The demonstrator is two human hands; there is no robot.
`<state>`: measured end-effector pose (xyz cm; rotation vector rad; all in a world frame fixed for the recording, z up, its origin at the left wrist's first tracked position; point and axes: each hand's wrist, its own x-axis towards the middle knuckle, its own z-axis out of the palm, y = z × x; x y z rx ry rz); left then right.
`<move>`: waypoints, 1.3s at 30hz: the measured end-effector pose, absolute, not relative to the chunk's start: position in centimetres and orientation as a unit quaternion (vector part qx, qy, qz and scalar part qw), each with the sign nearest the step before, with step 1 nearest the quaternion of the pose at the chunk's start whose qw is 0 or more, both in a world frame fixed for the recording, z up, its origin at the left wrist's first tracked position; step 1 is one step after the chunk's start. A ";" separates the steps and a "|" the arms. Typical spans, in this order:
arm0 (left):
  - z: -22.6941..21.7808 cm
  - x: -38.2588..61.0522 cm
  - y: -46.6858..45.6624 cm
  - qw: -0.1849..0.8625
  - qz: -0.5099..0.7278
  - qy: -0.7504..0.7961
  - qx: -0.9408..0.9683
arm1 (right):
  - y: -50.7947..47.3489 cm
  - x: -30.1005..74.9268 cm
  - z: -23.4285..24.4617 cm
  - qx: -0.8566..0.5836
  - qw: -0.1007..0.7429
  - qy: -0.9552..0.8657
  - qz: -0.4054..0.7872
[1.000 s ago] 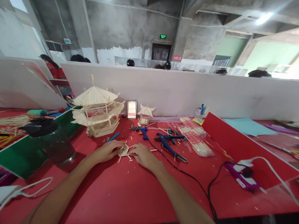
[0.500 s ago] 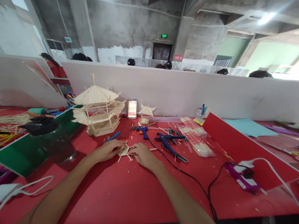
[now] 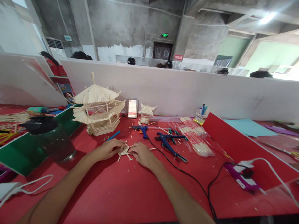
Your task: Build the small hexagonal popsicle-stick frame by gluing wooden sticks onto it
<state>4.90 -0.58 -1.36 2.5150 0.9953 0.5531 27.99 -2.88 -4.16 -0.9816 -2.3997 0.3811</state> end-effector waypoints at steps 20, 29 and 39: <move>-1.4 4.8 -0.5 0.198 0.170 0.328 0.908 | -3.2 28.0 -3.8 -0.344 0.258 -0.890 0.151; -1.6 4.9 -0.4 0.178 0.143 0.326 0.917 | -3.4 27.8 -3.7 -0.344 0.261 -0.890 0.149; -1.8 4.9 -0.4 0.193 0.146 0.332 0.912 | -3.5 27.8 -3.6 -0.336 0.270 -0.889 0.153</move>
